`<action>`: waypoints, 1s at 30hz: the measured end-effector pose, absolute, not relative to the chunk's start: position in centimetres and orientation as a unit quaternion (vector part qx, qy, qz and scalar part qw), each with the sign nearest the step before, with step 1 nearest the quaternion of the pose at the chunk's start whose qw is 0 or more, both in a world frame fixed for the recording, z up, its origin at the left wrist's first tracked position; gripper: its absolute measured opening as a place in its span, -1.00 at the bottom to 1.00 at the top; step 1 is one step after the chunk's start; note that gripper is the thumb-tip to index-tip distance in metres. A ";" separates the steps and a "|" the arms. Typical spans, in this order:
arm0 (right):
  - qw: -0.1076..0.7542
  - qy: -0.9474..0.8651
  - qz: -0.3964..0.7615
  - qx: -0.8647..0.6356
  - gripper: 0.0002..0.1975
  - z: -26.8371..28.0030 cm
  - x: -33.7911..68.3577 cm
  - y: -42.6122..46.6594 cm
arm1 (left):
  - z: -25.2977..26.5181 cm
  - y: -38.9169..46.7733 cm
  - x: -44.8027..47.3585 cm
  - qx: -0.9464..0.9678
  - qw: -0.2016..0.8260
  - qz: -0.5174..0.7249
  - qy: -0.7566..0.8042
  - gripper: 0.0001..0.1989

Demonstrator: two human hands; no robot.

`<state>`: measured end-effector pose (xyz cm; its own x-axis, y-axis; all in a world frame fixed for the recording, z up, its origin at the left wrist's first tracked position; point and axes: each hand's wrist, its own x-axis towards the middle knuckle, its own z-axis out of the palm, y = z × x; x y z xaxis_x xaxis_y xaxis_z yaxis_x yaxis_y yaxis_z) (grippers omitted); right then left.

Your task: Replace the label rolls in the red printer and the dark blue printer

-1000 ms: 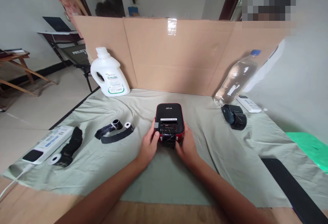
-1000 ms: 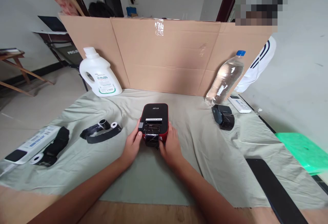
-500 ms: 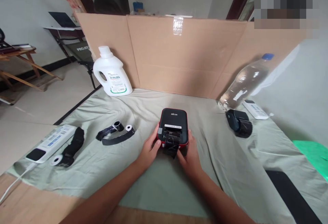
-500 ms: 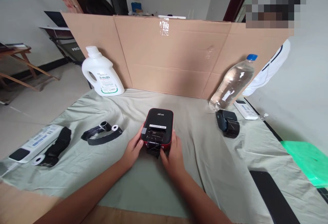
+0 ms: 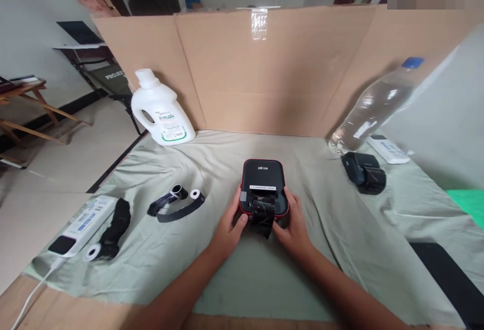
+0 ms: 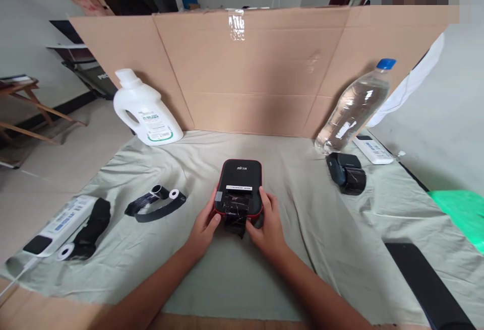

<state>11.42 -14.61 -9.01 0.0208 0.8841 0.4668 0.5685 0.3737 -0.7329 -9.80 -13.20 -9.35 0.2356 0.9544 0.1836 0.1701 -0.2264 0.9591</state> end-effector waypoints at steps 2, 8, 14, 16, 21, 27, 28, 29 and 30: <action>0.466 -0.677 0.180 -0.540 -0.12 -8.8 11.4 -14.7 | -9.4 -13.2 -9.9 0.650 0.451 0.440 0.426 -0.37; 0.442 -0.670 0.196 -0.563 -0.08 -9.0 11.4 -15.0 | -9.8 -13.4 -10.0 0.664 0.431 0.441 0.422 -0.35; 0.446 -0.690 0.167 -0.545 -0.04 -9.7 11.7 -14.8 | -9.6 -13.4 -9.7 0.651 0.434 0.451 0.430 -0.35; 0.450 -0.694 0.159 -0.539 -0.04 -9.8 11.6 -14.7 | -9.3 -13.4 -9.5 0.642 0.437 0.461 0.429 -0.36; 0.456 -0.693 0.160 -0.535 -0.05 -9.7 11.4 -14.6 | -9.1 -13.3 -9.0 0.623 0.435 0.494 0.423 -0.40; 0.465 -0.700 0.165 -0.517 -0.08 -9.4 11.3 -14.6 | -9.4 -12.9 -8.6 0.625 0.383 0.545 0.407 -0.63; 0.470 -0.697 0.168 -0.515 -0.08 -9.4 11.4 -14.6 | -9.4 -12.8 -8.6 0.629 0.375 0.547 0.406 -0.66; 0.473 -0.693 0.176 -0.514 -0.09 -9.4 11.4 -14.5 | -9.3 -12.7 -8.6 0.633 0.366 0.548 0.406 -0.67; 0.474 -0.688 0.188 -0.517 -0.09 -9.5 11.4 -14.5 | -9.2 -12.6 -8.7 0.639 0.357 0.549 0.405 -0.69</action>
<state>11.41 -14.53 -9.46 -0.0163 0.8886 0.4584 0.5327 0.3957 -0.7481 -8.67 -12.64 -9.19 0.0705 0.9086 0.4117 0.1252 -0.4175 0.9000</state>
